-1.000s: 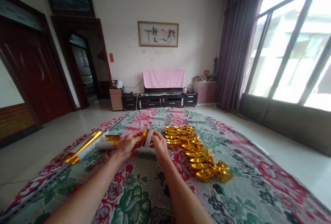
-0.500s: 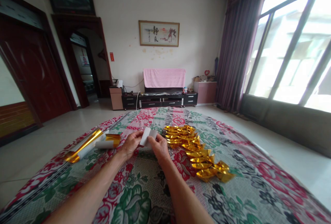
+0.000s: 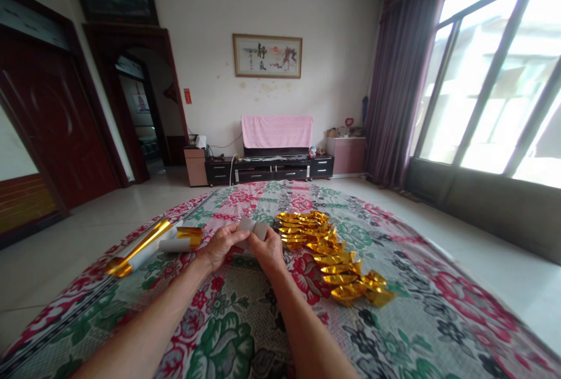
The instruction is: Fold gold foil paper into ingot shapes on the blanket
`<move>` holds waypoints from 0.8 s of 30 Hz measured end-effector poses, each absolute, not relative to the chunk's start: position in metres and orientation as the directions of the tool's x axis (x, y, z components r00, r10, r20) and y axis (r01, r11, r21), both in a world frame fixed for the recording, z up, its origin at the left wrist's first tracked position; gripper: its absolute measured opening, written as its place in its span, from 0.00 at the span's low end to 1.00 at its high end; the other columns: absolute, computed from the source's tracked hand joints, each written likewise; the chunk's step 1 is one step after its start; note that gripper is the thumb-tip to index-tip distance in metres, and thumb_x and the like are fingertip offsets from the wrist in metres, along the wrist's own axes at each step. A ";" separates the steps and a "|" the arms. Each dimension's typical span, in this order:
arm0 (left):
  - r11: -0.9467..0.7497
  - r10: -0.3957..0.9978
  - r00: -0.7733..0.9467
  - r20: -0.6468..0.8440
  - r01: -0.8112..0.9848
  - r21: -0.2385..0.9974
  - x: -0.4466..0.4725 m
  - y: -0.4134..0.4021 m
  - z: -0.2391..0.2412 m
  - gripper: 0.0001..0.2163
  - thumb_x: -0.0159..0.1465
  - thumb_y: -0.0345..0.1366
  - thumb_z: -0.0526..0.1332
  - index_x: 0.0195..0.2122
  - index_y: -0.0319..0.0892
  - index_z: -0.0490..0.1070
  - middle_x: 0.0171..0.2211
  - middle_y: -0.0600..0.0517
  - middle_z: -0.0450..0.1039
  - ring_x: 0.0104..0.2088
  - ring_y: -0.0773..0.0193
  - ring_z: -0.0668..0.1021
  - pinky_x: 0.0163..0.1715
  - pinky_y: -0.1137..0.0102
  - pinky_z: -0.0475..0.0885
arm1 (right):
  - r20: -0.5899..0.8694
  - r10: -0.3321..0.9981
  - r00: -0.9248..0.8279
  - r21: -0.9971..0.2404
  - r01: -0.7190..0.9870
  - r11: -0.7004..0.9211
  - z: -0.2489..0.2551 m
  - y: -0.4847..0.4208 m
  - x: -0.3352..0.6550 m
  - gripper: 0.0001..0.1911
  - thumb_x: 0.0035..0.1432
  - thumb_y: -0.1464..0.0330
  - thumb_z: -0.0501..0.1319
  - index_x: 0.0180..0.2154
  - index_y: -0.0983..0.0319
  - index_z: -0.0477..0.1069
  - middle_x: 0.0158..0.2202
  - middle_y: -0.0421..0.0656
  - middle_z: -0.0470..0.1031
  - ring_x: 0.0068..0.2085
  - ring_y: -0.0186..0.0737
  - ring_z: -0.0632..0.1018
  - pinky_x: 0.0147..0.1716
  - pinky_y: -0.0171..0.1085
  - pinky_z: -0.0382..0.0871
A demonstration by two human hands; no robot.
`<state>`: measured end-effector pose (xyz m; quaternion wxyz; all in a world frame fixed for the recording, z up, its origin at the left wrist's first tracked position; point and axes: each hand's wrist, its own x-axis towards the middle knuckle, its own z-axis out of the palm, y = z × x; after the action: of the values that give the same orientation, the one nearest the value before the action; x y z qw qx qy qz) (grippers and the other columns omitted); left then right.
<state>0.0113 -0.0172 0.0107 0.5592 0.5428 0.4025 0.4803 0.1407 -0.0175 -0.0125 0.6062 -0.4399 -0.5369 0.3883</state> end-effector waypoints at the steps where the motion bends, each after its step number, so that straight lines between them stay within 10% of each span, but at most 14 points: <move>1: -0.037 0.975 0.212 0.058 -0.102 0.994 0.011 -0.017 0.011 0.19 0.47 0.41 0.66 0.39 0.38 0.73 0.25 0.51 0.73 0.23 0.67 0.72 0.22 0.74 0.65 | 0.312 0.943 0.118 -0.950 0.007 0.313 -0.014 -0.017 0.140 0.17 0.41 0.59 0.62 0.29 0.66 0.70 0.22 0.39 0.68 0.24 0.32 0.66 0.23 0.31 0.61; 24: -0.104 0.994 0.018 0.107 -0.114 0.988 0.004 -0.006 0.004 0.11 0.44 0.39 0.66 0.26 0.38 0.71 0.20 0.55 0.71 0.20 0.69 0.69 0.21 0.75 0.62 | 0.281 0.960 -0.009 -0.956 -0.094 0.279 -0.010 -0.021 0.146 0.20 0.42 0.56 0.62 0.34 0.64 0.70 0.27 0.40 0.72 0.28 0.36 0.71 0.27 0.32 0.65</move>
<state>0.0040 -0.0059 0.0044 0.5063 0.5025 0.4378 0.5472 0.1465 -0.0214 -0.0101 0.5825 -0.3949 -0.5479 0.4523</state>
